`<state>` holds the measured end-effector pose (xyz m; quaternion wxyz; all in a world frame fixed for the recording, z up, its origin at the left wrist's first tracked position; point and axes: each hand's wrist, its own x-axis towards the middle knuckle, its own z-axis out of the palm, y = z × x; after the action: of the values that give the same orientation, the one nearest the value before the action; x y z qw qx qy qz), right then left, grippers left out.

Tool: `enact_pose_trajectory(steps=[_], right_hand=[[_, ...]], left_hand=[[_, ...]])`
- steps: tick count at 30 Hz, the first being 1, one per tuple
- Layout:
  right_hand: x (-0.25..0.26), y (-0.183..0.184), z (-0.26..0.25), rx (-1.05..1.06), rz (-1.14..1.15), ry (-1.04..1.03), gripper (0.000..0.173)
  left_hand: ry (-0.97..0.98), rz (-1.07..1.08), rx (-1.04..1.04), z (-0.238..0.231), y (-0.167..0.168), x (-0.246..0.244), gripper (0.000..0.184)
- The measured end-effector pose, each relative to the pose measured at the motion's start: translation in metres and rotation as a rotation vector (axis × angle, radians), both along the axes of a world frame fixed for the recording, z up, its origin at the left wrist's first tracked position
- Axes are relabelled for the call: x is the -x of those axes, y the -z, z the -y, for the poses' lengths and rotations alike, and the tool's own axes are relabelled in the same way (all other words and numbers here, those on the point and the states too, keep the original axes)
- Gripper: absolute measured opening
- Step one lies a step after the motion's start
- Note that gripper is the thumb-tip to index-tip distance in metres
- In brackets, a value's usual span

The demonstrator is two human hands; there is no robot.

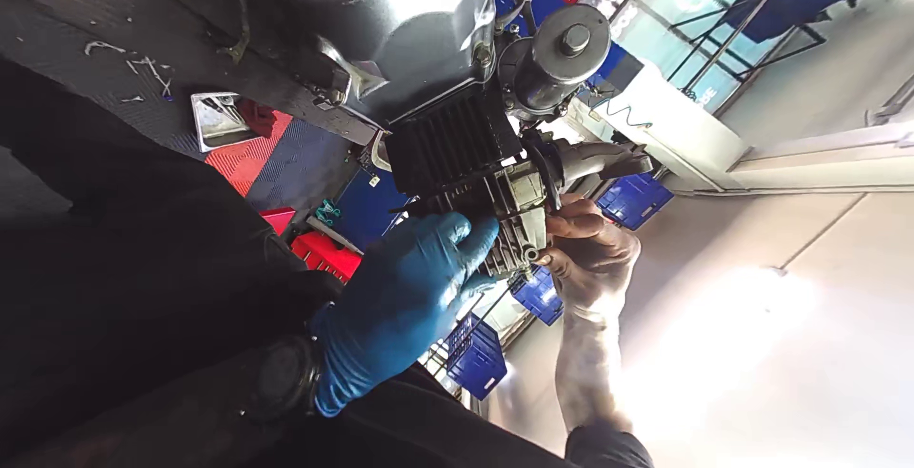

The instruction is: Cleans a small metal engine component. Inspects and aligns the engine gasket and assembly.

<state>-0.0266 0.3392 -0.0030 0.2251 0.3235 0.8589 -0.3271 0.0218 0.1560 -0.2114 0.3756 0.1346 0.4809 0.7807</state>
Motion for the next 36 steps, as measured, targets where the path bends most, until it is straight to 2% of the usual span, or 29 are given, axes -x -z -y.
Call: enact_pose_trajectory(steps=[3, 5, 8, 11, 13, 15, 17, 20, 23, 29, 33, 36], right_hand=[[-0.003, 0.004, 0.0, 0.025, -0.044, 0.013, 0.027], [-0.008, 0.007, 0.005, -0.012, -0.108, -0.017, 0.029], [-0.033, 0.012, 0.011, -0.14, -0.27, -0.049, 0.037], [-0.076, 0.018, 0.012, -0.253, -0.407, 0.057, 0.04], [-0.104, 0.027, 0.015, -0.282, -0.408, 0.188, 0.045], [-0.127, 0.038, 0.021, -0.224, -0.378, 0.328, 0.048], [-0.138, 0.052, 0.028, -0.038, -0.392, 0.428, 0.046], [-0.137, 0.069, 0.04, 0.143, -0.492, 0.428, 0.033], [-0.131, 0.076, 0.04, 0.09, -0.537, 0.425, 0.021], [-0.133, 0.081, 0.035, 0.028, -0.52, 0.377, 0.029], [-0.136, 0.077, 0.026, 0.015, -0.5, 0.298, 0.031], [-0.14, 0.083, 0.025, 0.078, -0.562, 0.294, 0.034]], left_hand=[[-0.086, 0.013, -0.018, -0.004, -0.003, 0.026, 0.049], [-0.045, -0.017, 0.02, -0.002, -0.015, 0.052, 0.049], [0.008, -0.069, 0.106, 0.004, -0.026, 0.06, 0.052], [0.083, -0.072, 0.142, 0.01, -0.033, 0.066, 0.053], [0.125, -0.133, 0.217, 0.013, -0.042, 0.075, 0.048], [0.219, -0.225, 0.329, 0.015, -0.057, 0.09, 0.045], [0.348, -0.281, 0.434, 0.014, -0.07, 0.105, 0.043], [0.507, -0.35, 0.508, 0.01, -0.083, 0.12, 0.044], [0.538, -0.437, 0.506, 0.005, -0.092, 0.127, 0.036], [0.537, -0.565, 0.628, 0.007, -0.091, 0.125, 0.044], [0.545, -0.512, 0.704, 0.007, -0.093, 0.121, 0.05], [0.46, -0.402, 0.671, 0.012, -0.098, 0.114, 0.05]])
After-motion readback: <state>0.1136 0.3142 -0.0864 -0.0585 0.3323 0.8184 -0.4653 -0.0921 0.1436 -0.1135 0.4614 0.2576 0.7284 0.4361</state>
